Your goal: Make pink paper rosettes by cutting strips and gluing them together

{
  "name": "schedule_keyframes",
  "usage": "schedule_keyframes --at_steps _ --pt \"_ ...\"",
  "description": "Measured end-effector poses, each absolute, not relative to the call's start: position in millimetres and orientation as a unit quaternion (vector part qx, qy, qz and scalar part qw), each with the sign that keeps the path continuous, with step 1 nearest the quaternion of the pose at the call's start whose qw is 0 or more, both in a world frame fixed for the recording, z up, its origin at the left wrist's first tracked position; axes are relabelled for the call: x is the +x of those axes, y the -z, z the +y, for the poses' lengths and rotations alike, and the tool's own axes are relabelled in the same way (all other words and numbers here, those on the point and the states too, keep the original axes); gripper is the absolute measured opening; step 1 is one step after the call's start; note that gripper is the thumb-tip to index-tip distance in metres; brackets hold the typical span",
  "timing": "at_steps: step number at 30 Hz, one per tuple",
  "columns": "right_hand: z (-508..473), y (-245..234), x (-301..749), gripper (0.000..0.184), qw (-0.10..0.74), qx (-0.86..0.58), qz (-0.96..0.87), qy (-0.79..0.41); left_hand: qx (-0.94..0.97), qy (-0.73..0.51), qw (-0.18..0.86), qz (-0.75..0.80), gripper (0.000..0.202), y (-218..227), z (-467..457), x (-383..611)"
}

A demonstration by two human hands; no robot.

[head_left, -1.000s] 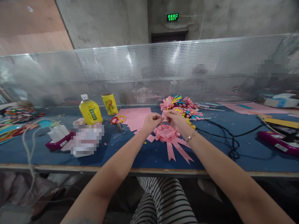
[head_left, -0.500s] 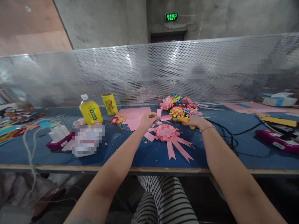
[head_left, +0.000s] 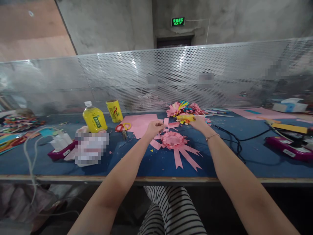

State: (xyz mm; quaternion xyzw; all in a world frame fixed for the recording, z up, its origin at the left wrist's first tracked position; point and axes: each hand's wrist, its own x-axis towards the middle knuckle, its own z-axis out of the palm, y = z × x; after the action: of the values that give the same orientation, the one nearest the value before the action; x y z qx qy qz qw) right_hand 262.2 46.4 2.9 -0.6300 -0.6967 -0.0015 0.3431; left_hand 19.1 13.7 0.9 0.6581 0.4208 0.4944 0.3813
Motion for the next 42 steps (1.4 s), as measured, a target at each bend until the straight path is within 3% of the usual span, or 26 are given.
schedule_keyframes --at_steps 5,9,17,42 --pt "32.5 -14.0 239.5 0.037 0.403 -0.594 -0.696 -0.012 0.657 -0.501 0.383 0.413 0.023 0.6 17.0 18.5" --pt "23.5 -14.1 227.4 0.048 0.417 -0.598 -0.681 0.068 0.648 -0.512 0.374 0.422 0.017 -2.3 12.7 20.1" --pt "20.9 -13.2 219.2 0.033 0.404 -0.568 -0.707 0.120 0.644 -0.517 0.369 0.426 0.013 -6.8 7.4 23.2" --pt "24.6 -12.1 221.6 0.033 0.363 -0.571 -0.729 0.103 0.617 -0.528 0.373 0.449 0.008 -13.8 1.0 24.3"
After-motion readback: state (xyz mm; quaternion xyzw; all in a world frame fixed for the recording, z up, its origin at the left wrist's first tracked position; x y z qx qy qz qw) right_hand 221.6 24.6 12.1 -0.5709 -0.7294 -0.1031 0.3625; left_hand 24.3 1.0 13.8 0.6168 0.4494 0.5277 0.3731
